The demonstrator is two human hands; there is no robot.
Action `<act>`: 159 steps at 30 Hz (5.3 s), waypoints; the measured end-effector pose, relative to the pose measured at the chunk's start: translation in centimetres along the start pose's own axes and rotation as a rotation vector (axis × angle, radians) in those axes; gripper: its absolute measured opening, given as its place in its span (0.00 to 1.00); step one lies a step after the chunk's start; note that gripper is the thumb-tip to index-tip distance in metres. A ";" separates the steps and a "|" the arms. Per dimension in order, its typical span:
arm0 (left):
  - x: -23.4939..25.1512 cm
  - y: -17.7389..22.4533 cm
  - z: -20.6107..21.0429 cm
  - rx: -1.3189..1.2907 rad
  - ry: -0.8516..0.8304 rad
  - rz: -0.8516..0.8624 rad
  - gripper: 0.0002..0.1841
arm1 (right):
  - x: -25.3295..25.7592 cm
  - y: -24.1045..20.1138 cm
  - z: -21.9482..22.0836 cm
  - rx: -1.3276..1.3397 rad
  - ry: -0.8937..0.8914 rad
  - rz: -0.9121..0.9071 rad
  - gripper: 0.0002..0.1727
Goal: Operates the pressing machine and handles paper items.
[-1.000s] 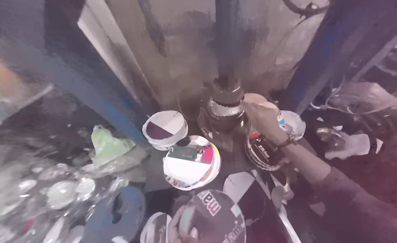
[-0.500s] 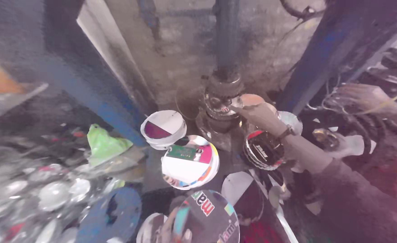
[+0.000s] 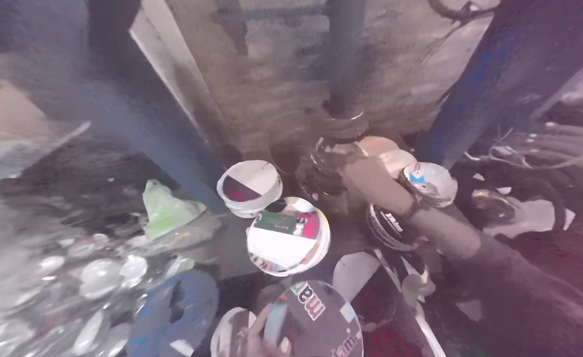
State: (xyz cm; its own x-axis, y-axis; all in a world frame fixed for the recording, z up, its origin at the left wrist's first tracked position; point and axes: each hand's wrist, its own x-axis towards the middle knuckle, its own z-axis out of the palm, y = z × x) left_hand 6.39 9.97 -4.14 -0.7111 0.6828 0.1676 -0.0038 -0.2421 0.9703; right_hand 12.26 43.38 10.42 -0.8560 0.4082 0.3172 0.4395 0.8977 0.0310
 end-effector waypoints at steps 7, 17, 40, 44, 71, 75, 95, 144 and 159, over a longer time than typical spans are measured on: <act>0.9 0.8 0.6 0.088 -0.024 0.016 0.30 | -6.3 0.1 2.5 -0.013 0.325 -0.166 0.10; 5.6 1.0 8.6 -0.031 -0.150 0.096 0.38 | -18.2 1.4 1.6 0.355 0.168 0.175 0.24; 7.8 1.3 8.6 -0.224 -0.326 -0.044 0.34 | 4.1 11.7 3.9 1.023 -0.009 0.570 0.15; 7.6 1.0 9.0 -0.231 -0.370 -0.057 0.35 | 2.7 12.4 3.0 0.814 -0.026 0.540 0.21; 3.3 -3.3 17.9 -0.238 -0.103 -0.584 0.41 | -17.7 5.2 4.2 0.374 0.809 0.665 0.19; 3.8 -2.6 17.7 -0.315 0.016 -0.638 0.37 | -17.7 3.3 2.1 0.042 0.848 0.818 0.20; 4.0 -6.7 18.6 -0.265 0.153 -0.188 0.31 | -18.8 -4.5 2.1 0.754 0.661 0.476 0.12; 8.7 -1.0 14.8 0.047 -0.409 0.244 0.32 | -19.3 -3.3 6.5 1.260 0.338 0.599 0.28; 10.1 -1.1 16.2 -0.402 -0.121 -0.146 0.20 | -22.3 -7.6 7.1 0.692 0.417 0.307 0.32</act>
State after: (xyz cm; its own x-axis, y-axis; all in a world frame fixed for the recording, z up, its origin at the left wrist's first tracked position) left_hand 10.59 28.30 -0.69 -0.5956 0.7996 0.0764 -0.3880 -0.3697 0.8443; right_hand 26.10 28.60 -3.68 -0.4971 0.6765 0.5434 0.2544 0.7124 -0.6541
